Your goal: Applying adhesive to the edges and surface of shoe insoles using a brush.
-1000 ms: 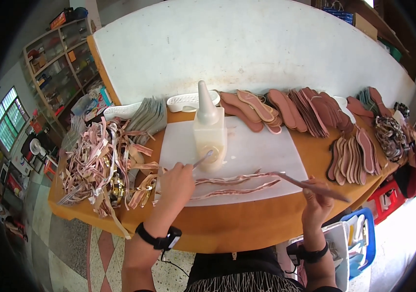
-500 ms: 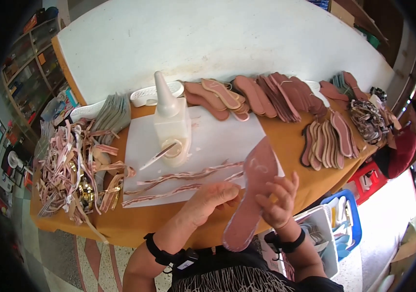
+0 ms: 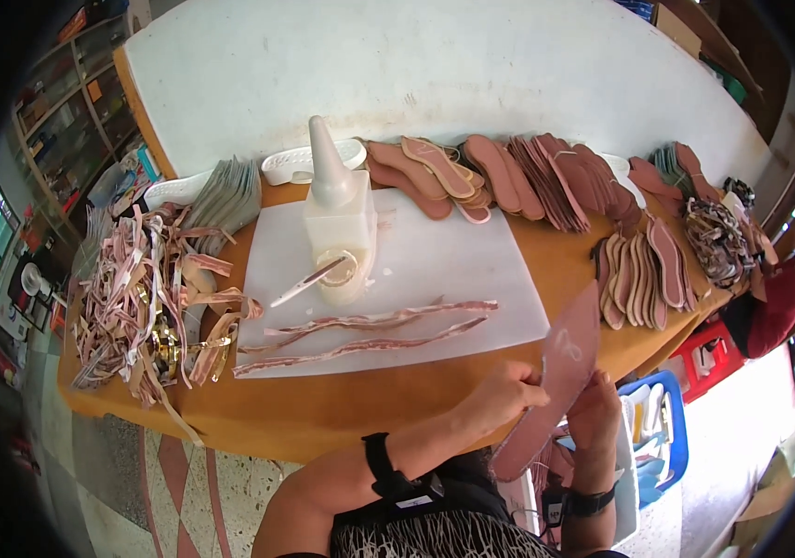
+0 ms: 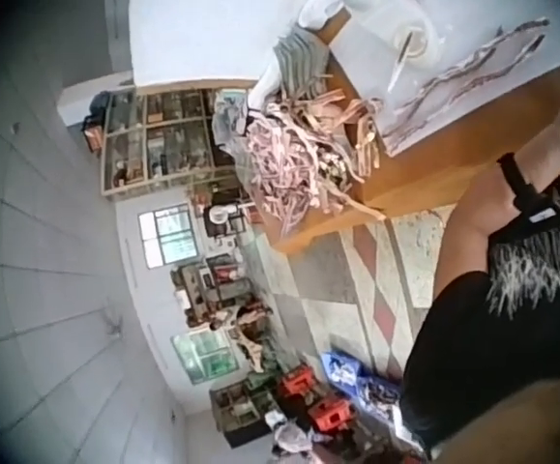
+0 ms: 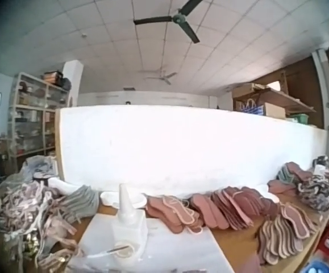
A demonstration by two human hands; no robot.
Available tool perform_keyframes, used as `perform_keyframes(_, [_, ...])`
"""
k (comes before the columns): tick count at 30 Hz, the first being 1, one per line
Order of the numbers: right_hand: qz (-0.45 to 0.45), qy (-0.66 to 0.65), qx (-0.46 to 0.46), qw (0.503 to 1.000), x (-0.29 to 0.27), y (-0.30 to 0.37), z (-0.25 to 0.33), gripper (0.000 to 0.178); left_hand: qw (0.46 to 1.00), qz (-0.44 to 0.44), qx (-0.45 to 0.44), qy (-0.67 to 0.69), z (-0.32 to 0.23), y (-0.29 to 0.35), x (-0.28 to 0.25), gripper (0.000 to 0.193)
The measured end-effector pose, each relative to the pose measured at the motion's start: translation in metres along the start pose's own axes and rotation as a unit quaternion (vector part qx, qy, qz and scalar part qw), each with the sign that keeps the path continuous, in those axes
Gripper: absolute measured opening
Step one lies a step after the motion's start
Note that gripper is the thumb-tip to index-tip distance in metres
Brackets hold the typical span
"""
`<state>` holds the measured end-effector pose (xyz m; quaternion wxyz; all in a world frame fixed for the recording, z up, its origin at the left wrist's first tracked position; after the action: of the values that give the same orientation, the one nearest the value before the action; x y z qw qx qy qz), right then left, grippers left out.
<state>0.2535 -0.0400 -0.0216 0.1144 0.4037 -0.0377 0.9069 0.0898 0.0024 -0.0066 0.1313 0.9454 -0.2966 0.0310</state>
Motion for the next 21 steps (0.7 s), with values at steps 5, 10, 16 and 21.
perform_keyframes(5, [-0.041, -0.017, 0.086, 0.995, -0.016, 0.004, -0.004, 0.022, 0.978, 0.043, 0.021, -0.203, 0.006, -0.006, 0.015, 0.024])
perform_keyframes(10, [-0.078, -0.064, 0.07, 0.992, -0.032, -0.006, -0.005, 0.017, 0.887, -0.202, 0.146, -0.389, 0.006, -0.003, -0.025, 0.017])
perform_keyframes(16, [-0.08, -0.041, 0.062, 0.994, -0.042, -0.006, -0.013, 0.017, 0.662, -0.382, 0.192, -0.616, 0.01, -0.025, -0.08, 0.007])
perform_keyframes(21, [-0.054, -0.046, 0.061, 0.996, -0.032, -0.004, -0.013, 0.021, 0.637, -0.4, 0.205, -0.625, 0.025, -0.041, -0.076, 0.004])
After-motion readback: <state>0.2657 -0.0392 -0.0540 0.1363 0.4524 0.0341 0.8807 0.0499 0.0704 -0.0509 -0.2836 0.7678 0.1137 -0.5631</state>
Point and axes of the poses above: each hand's wrist, its own y-axis away from the middle knuckle, its own x-axis out of the palm, z = x × y, the point moved 1 cm from there along -y, towards the middle knuckle, and after that the axes turned 11 degrees about -y, right-handed, at the moved point
